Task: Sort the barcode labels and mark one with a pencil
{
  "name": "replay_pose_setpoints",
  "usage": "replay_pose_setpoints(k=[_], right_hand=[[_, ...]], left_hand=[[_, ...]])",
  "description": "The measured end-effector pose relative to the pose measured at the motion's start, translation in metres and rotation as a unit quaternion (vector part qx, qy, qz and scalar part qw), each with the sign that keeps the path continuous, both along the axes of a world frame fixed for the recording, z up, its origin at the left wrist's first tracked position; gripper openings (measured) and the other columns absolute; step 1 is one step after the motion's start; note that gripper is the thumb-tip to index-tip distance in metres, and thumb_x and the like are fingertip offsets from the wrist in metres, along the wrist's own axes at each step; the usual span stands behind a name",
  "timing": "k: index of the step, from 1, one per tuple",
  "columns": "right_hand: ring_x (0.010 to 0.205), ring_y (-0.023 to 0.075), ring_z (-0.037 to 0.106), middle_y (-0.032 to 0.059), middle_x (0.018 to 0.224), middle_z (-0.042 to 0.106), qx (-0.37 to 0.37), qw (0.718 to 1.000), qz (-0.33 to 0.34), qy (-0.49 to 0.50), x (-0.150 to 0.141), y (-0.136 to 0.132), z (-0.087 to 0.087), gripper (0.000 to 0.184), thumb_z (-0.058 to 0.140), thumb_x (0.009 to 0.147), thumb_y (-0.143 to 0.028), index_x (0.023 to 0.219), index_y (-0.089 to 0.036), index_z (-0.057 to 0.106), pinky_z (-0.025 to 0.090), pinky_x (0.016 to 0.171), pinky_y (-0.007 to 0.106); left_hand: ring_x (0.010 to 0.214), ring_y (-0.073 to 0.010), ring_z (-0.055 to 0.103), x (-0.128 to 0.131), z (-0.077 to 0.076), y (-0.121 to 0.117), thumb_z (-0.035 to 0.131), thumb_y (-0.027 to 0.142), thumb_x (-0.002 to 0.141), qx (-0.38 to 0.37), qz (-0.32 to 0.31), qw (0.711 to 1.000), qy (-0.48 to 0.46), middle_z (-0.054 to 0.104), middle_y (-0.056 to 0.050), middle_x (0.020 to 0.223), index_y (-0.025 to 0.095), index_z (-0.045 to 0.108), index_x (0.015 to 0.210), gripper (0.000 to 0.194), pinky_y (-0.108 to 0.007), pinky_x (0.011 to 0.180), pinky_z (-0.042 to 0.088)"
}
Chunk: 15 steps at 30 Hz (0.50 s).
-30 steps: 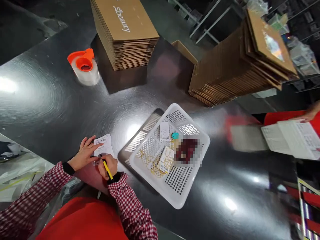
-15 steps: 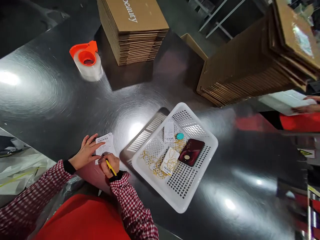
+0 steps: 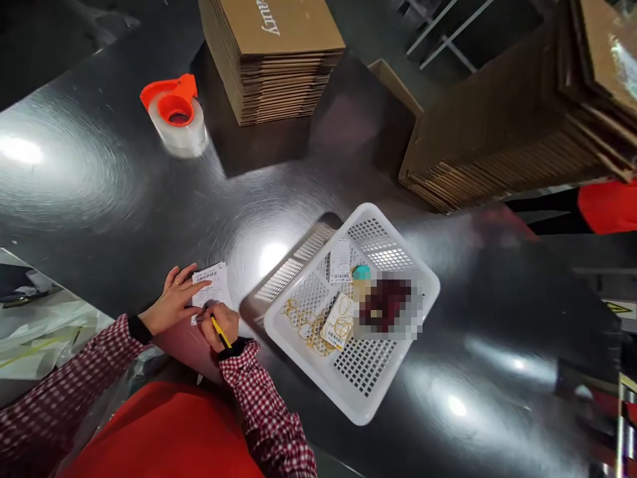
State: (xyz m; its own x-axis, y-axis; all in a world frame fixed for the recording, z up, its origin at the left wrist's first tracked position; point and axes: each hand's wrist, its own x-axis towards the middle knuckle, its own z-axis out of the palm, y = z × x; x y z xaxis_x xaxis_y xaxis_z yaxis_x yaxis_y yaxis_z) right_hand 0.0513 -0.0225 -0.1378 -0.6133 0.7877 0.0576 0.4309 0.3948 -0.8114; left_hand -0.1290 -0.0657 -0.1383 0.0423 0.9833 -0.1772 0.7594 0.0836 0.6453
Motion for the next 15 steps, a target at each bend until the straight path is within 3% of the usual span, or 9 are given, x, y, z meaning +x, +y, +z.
replay_pose_setpoints(k=[15], right_hand=[[0.063, 0.0148, 0.056, 0.003, 0.069, 0.061, -0.027, 0.999, 0.001, -0.019, 0.0015, -0.0025, -0.0034, 0.02, 0.04, 0.087, -0.026, 0.077, -0.018, 0.056, 0.043, 0.062, 0.026]], left_hand=[[0.141, -0.0347, 0.023, -0.0005, 0.0039, 0.0012, 0.066, 0.023, 0.079, -0.007, 0.005, 1.0, -0.006, 0.062, -0.01, 0.125, 0.024, 0.05, 0.134, 0.058, -0.062, 0.113, 0.01]])
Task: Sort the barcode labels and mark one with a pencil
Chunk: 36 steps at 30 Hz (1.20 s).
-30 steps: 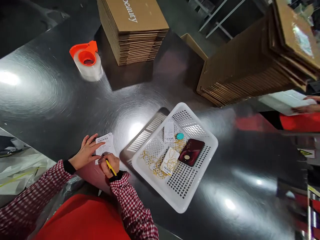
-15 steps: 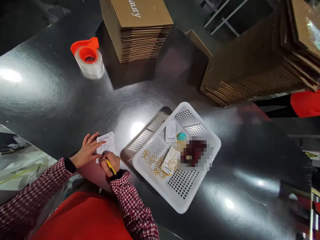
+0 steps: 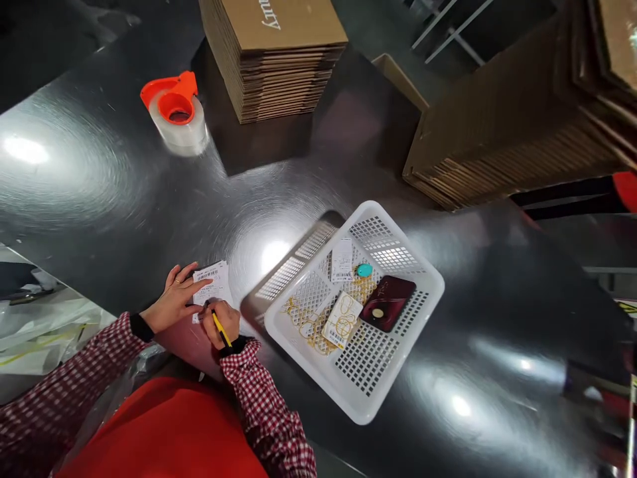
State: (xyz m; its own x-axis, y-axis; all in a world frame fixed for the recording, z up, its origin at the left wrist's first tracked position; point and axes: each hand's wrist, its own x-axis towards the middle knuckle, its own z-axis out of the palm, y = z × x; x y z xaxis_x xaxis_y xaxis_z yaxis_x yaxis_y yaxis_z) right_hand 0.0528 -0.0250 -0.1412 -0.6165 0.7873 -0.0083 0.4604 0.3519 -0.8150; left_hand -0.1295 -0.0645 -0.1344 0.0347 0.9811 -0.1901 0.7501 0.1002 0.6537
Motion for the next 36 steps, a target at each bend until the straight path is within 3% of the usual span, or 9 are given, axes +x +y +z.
replay_pose_setpoints(k=[18, 22, 25, 28, 31, 33, 36], right_hand=[[0.061, 0.0149, 0.055, 0.0022, 0.067, 0.06, 0.008, 1.0, 0.01, 0.007, -0.001, 0.005, -0.004, 0.014, 0.041, 0.079, -0.023, 0.072, -0.02, 0.053, 0.042, 0.059, 0.025], [0.057, 0.014, 0.053, 0.0007, 0.063, 0.057, -0.01, 0.999, -0.045, 0.01, -0.002, 0.003, 0.008, 0.014, 0.043, 0.08, -0.023, 0.07, -0.02, 0.053, 0.042, 0.056, 0.025], [0.063, 0.0157, 0.056, 0.0032, 0.07, 0.06, 0.012, 0.997, -0.08, 0.006, 0.012, -0.001, 0.021, 0.015, 0.045, 0.084, -0.022, 0.08, -0.018, 0.059, 0.046, 0.061, 0.027], [0.076, 0.0187, 0.06, 0.0079, 0.083, 0.064, 0.088, 0.992, -0.014, -0.094, 0.04, 0.0, 0.027, 0.022, 0.043, 0.089, -0.021, 0.096, -0.017, 0.063, 0.049, 0.067, 0.029], [0.075, 0.0179, 0.061, 0.0073, 0.088, 0.065, 0.129, 0.962, 0.085, -0.224, 0.069, 0.005, 0.029, 0.024, 0.045, 0.091, -0.017, 0.105, -0.019, 0.064, 0.049, 0.065, 0.027], [0.079, 0.0185, 0.062, 0.0072, 0.093, 0.066, 0.132, 0.94, 0.15, -0.277, 0.082, 0.009, 0.035, 0.026, 0.048, 0.09, -0.015, 0.112, -0.019, 0.062, 0.05, 0.07, 0.028], [0.097, 0.0221, 0.061, 0.0124, 0.113, 0.063, 0.119, 0.919, 0.201, -0.318, 0.092, 0.016, 0.05, 0.037, 0.047, 0.092, -0.014, 0.128, -0.017, 0.052, 0.05, 0.084, 0.033]], left_hand=[[0.142, -0.0344, 0.021, -0.002, -0.002, 0.0, 0.067, 0.023, 0.078, -0.005, -0.006, 1.0, -0.006, 0.061, -0.011, 0.127, 0.023, 0.05, 0.134, 0.058, -0.063, 0.112, 0.01], [0.142, -0.0349, 0.022, -0.003, -0.004, 0.0, 0.069, 0.025, 0.077, -0.005, 0.008, 1.0, -0.026, 0.061, -0.011, 0.128, 0.024, 0.052, 0.133, 0.059, -0.063, 0.112, 0.01], [0.141, -0.0344, 0.024, -0.004, -0.005, 0.001, 0.069, 0.026, 0.075, -0.004, 0.024, 0.999, -0.036, 0.062, -0.012, 0.127, 0.024, 0.054, 0.132, 0.058, -0.063, 0.112, 0.011], [0.14, -0.0348, 0.027, -0.006, -0.001, 0.004, 0.07, 0.027, 0.073, -0.008, 0.039, 0.998, -0.041, 0.062, -0.012, 0.128, 0.023, 0.057, 0.128, 0.057, -0.063, 0.112, 0.013], [0.135, -0.0368, 0.037, -0.008, 0.011, 0.008, 0.067, 0.034, 0.071, -0.014, 0.06, 0.997, -0.048, 0.062, -0.012, 0.128, 0.021, 0.06, 0.125, 0.056, -0.062, 0.109, 0.022], [0.123, -0.0344, 0.052, -0.008, 0.024, 0.008, 0.06, 0.041, 0.075, -0.01, 0.076, 0.995, -0.058, 0.063, -0.015, 0.127, 0.016, 0.058, 0.125, 0.056, -0.055, 0.103, 0.038], [0.087, -0.0274, 0.069, -0.008, 0.046, 0.008, 0.045, 0.052, 0.083, 0.003, 0.102, 0.992, -0.071, 0.066, -0.02, 0.113, 0.005, 0.052, 0.128, 0.066, -0.04, 0.076, 0.055]])
